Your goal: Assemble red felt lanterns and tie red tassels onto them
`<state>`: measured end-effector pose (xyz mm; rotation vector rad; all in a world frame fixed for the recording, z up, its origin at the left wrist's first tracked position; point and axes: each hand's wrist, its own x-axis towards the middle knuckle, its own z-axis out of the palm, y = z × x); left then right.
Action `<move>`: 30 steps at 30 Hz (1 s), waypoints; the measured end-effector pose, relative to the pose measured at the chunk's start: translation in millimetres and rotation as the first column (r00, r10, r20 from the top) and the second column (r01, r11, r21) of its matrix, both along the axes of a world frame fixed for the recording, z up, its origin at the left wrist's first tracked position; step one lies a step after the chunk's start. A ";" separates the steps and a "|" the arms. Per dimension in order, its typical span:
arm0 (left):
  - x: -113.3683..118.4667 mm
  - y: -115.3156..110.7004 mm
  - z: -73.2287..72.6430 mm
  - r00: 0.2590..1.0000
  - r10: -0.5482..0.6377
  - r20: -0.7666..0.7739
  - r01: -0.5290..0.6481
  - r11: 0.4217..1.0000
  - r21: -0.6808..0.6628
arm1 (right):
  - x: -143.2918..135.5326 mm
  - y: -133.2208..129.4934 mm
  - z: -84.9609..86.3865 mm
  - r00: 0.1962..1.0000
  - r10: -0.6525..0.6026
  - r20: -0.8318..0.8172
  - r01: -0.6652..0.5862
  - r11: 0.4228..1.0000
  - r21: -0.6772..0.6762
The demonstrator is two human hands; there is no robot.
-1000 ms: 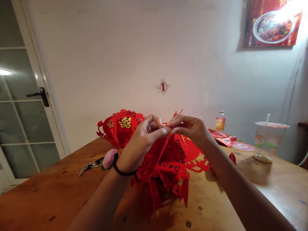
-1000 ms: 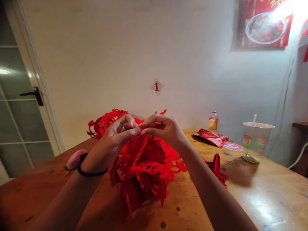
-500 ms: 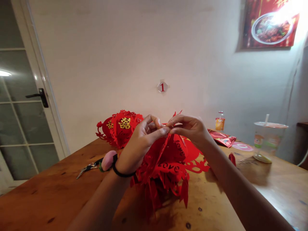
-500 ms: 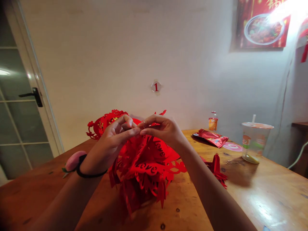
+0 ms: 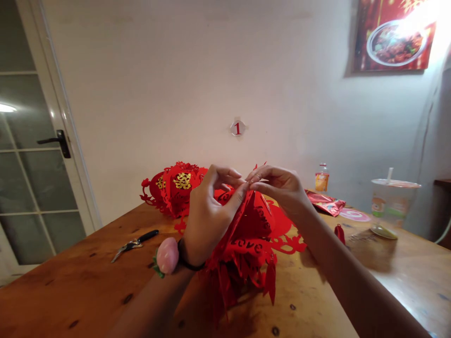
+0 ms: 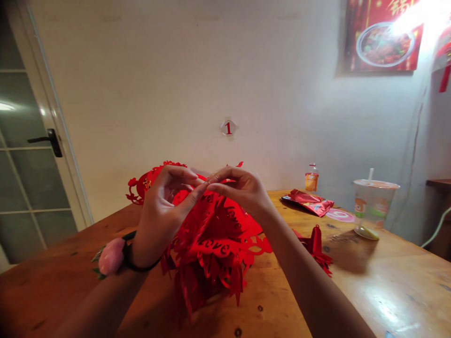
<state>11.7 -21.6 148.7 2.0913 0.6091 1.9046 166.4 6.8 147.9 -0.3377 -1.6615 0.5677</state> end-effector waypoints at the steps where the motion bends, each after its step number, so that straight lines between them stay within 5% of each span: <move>1: -0.1 -0.9 0.1 1.000 0.018 -0.015 -0.018 1.000 0.004 | 0.0 -0.1 0.0 1.000 -0.017 0.001 0.017 1.000 -0.002; 10: -4.0 -3.4 0.2 0.980 0.128 -0.151 -0.117 0.990 0.077 | -0.2 -2.7 2.1 0.998 -0.037 0.043 0.037 0.999 -0.021; 17: -0.2 -0.2 -5.0 0.999 -0.015 -0.040 0.014 0.999 -0.036 | -2.9 -5.0 2.0 0.999 -0.010 0.035 0.010 1.000 -0.012; 30: 2.7 -0.2 -8.3 0.996 -0.061 0.057 0.065 0.996 -0.068 | -7.1 -6.3 1.9 1.000 0.006 0.009 -0.006 1.000 0.003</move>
